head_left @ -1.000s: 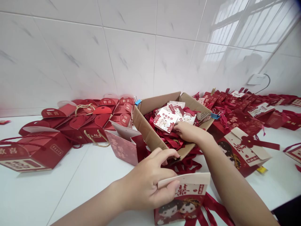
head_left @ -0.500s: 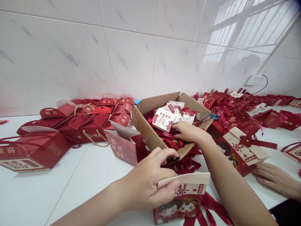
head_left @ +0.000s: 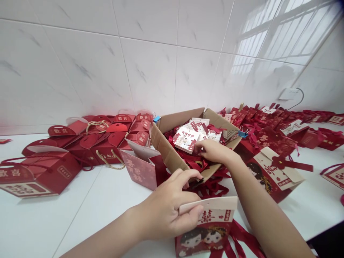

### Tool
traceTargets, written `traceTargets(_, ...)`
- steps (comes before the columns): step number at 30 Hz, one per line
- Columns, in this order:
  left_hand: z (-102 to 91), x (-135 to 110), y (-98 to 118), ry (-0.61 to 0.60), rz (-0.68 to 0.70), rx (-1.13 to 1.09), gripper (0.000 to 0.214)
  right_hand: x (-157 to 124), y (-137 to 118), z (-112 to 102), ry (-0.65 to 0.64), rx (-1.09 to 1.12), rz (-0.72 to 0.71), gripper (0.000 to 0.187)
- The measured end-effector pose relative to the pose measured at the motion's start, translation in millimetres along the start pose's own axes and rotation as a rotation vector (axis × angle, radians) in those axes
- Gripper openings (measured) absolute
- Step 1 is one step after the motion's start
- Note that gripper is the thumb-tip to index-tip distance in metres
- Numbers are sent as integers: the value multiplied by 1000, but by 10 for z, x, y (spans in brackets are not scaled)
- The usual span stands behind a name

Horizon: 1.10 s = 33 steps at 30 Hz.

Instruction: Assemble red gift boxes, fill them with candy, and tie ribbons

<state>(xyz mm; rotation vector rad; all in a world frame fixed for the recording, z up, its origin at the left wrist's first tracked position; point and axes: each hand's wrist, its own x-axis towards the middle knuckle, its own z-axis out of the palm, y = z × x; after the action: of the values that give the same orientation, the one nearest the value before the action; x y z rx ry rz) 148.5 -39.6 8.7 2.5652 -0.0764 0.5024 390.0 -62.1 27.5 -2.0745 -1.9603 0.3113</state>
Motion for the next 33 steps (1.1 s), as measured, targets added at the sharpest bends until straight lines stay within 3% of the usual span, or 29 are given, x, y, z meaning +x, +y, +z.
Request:
traceTargets(5, -49, 27, 24, -37, -40, 4, 27, -16, -7, -43, 57, 138, -86, 21)
traceTargets(8, -193, 8, 64, -78, -95, 13, 28, -20, -8, -56, 106, 236, -123, 17)
traceTargets(11, -465, -136, 116, -89, -177, 65, 27, -6, 12, -39, 172, 330, -134, 14)
traceTargets(17, -1115, -721, 101, -140, -450, 306, 31, -75, -12, -103, 411, 489, -110, 26)
traceTargets(20, -1298, -921, -5, -42, -572, 434, 31, -259, -246, -210, 660, 597, -98, 25)
traceTargets(23, -1357, -966, -83, 48, -687, 513, 26, -468, -669, -252, 907, 667, -121, 22)
traceTargets(27, -1312, -843, 114, 333, -629, 672, 16, -562, -1279, -148, 1048, 600, -328, 17)
traceTargets(29, -1258, -759, 339, 453, -579, 460, 22, -531, -1498, -73, 1068, 488, -415, 21)
traceTargets(31, -1185, -688, 557, 347, -543, 110, 31, -494, -1643, -10, 1088, 370, -471, 25)
traceTargets(33, -1102, -631, 693, 293, -513, -72, 37, -474, -1729, 43, 1138, 295, -521, 30)
